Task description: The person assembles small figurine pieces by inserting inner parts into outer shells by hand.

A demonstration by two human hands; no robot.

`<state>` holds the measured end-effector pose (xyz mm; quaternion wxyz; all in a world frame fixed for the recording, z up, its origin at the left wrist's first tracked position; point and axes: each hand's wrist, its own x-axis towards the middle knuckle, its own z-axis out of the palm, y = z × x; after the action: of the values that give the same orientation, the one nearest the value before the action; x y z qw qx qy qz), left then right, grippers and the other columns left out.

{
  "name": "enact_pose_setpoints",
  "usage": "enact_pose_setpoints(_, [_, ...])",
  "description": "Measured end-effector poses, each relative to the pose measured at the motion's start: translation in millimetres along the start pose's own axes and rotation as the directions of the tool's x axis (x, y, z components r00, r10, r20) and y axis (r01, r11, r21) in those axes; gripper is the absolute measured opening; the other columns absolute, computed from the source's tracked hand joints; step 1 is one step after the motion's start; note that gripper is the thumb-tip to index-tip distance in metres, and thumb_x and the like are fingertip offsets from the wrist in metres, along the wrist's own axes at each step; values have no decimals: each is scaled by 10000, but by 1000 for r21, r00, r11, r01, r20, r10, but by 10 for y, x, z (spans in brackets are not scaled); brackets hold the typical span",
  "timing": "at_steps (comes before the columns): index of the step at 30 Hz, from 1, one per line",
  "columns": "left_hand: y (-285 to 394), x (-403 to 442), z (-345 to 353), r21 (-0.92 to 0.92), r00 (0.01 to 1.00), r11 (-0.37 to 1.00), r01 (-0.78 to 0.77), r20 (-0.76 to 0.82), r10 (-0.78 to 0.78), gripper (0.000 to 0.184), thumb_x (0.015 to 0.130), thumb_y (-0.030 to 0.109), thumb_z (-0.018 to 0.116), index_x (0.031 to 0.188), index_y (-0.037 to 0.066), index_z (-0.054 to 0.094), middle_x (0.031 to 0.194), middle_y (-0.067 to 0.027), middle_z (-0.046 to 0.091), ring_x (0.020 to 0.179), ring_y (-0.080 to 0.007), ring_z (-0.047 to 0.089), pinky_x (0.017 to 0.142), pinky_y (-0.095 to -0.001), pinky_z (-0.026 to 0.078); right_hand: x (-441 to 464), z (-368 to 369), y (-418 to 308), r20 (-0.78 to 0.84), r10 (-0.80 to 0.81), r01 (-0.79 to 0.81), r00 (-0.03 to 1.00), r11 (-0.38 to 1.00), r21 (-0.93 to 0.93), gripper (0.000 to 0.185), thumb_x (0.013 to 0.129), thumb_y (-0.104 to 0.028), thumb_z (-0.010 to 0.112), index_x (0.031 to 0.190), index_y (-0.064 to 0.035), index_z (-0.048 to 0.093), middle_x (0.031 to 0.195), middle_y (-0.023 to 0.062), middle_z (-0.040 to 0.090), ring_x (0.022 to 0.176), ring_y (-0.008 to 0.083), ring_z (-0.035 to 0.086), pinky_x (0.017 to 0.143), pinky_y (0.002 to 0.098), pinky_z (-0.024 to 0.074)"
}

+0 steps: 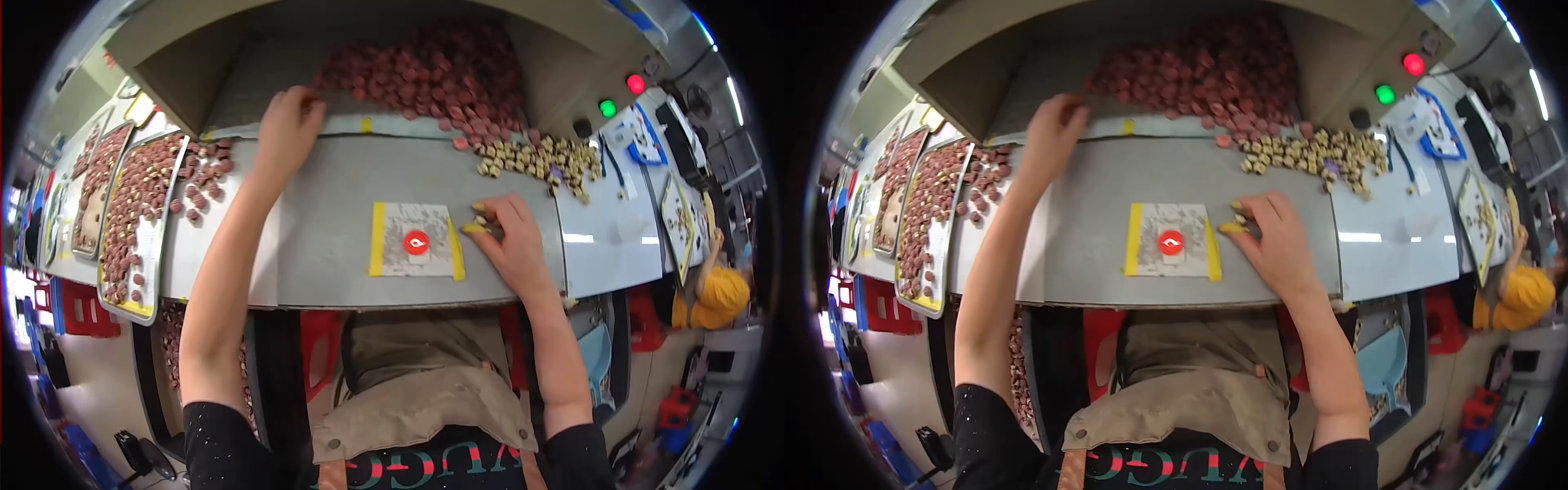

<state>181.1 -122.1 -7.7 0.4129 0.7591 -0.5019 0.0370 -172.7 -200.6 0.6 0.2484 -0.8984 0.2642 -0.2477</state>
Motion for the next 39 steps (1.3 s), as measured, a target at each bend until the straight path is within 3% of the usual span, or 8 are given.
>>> enact_pose_setpoints(3, [746, -568, -378, -524, 914, 750, 403, 265, -306, 321, 989, 191, 533, 1262, 31, 588, 1056, -4, 617, 903, -70, 554, 777, -245, 460, 16, -41, -40, 21, -10, 10, 1000, 1000, -10, 373, 771, -60, 734, 1118, -37, 599, 936, 120, 564, 889, 295, 575, 756, 358, 504])
enact_pose_setpoints(5, [880, -961, -461, -761, 799, 260, 595, 525, -292, 376, 992, 186, 542, 1319, 0, 527, 1067, -11, 607, 919, -76, 557, 781, -228, 456, 45, -119, -118, 68, 24, -25, 997, 999, 23, 392, 778, -65, 728, 1146, -47, 594, 968, 119, 578, 900, 296, 578, 768, 357, 504])
enact_pose_setpoints(9, [1067, -1464, -405, -736, 722, -274, 619, 671, -171, 400, 985, 178, 578, 1335, -2, 509, 1116, -21, 613, 950, -72, 565, 837, -230, 479, 65, -319, -143, 207, -4, -9, 978, 998, 63, 342, 803, -18, 670, 1139, -54, 615, 1030, 120, 605, 944, 298, 582, 799, 363, 497])
enact_pose_setpoints(12, [1150, -1572, -285, -696, 693, -410, 590, 697, -184, 378, 1000, 136, 534, 1338, -20, 471, 1085, -27, 636, 929, -102, 605, 792, -237, 501, 83, -324, -83, 235, -145, 160, 961, 986, -45, 303, 809, 44, 613, 1097, -45, 639, 1029, 116, 617, 972, 298, 585, 812, 364, 494])
enact_pose_setpoints(18, [1134, -1651, -214, -691, 709, -470, 549, 683, -174, 376, 1001, 154, 538, 1345, 13, 480, 1102, -28, 646, 947, -99, 609, 822, -254, 508, 115, -323, -140, 263, -140, 173, 955, 979, -108, 274, 801, 31, 622, 1068, -33, 625, 1011, 114, 610, 960, 307, 583, 820, 378, 483])
enact_pose_setpoints(24, [1143, -1706, -187, -721, 736, -458, 520, 650, -188, 367, 1008, 143, 519, 1353, 25, 472, 1107, -23, 634, 985, -102, 591, 868, -272, 501, 166, -209, -435, 239, -143, 136, 961, 990, 46, 282, 786, 7, 645, 1063, -25, 601, 1001, 114, 585, 949, 319, 571, 809, 386, 479])
enact_pose_setpoints(27, [1159, -1711, -185, -742, 742, -420, 522, 638, -206, 372, 1007, 144, 521, 1355, 26, 467, 1116, -24, 626, 998, -102, 585, 866, -270, 495, 197, -71, -634, 229, -275, 272, 934, 961, 47, 259, 784, -2, 648, 1036, -36, 602, 969, 110, 572, 927, 309, 569, 799, 393, 476])
enact_pose_setpoints(39, [1186, -1710, -203, -752, 738, -390, 532, 637, -222, 391, 987, 111, 551, 1356, 13, 469, 1146, -26, 608, 1013, -99, 581, 891, -256, 491, 220, 151, -625, 248, -401, 452, 882, 867, -207, 212, 769, -79, 603, 979, -98, 618, 867, 35, 539, 861, 223, 565, 742, 353, 447])
